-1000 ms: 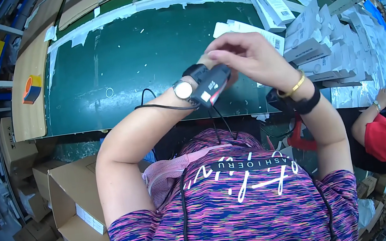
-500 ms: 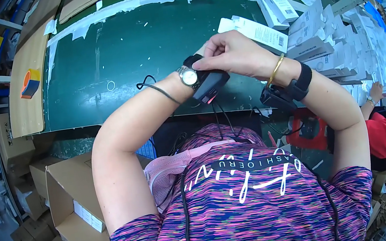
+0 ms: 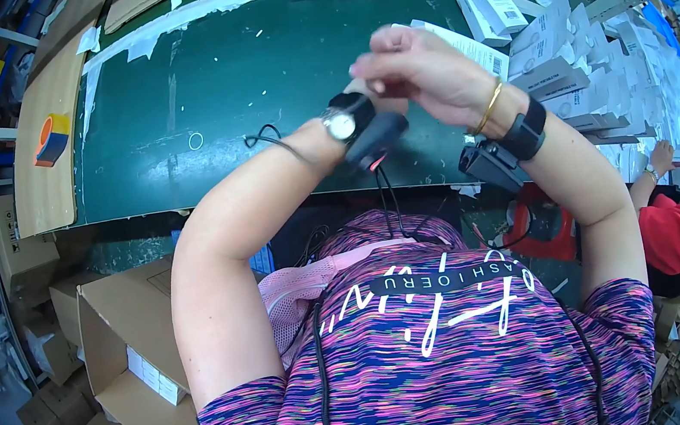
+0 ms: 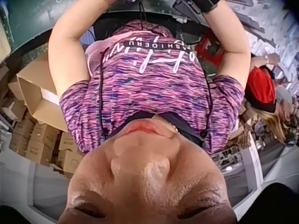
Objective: The person picks up a scanner and a strap, threading the strap through the scanner and securing it to their wrist, then repeats the process for their other wrist.
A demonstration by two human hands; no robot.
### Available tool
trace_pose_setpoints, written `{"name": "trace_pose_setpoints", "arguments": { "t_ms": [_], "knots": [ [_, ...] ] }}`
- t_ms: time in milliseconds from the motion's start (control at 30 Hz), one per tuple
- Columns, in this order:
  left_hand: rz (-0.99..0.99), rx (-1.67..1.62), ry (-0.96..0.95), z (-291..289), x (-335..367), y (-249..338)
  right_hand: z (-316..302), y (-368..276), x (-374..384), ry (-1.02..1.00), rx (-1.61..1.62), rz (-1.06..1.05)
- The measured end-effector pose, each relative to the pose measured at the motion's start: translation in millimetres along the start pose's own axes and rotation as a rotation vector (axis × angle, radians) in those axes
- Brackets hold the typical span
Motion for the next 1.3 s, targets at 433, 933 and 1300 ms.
{"name": "trace_pose_setpoints", "arguments": {
  "t_ms": [433,933,1300],
  "knots": [
    [-0.049,0.243,-0.031,-10,19,6,3,30,-2,0.092,-0.57,-0.026],
    [-0.138,0.56,-0.041,-19,0,38,-1,19,-5,-0.104,0.055,0.194],
    [-0.175,0.793,-0.053,-45,33,24,40,-3,-19,0.036,-0.732,-0.241]
  ]
}}
Point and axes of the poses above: each hand's wrist, its own x-axis towards the middle knuckle, its own z-axis out of the palm, y = z × x, the point moved 1 cm from there along x, towards the middle knuckle, and after that the axes turned 8 degrees about -x, right-handed, at the moved point
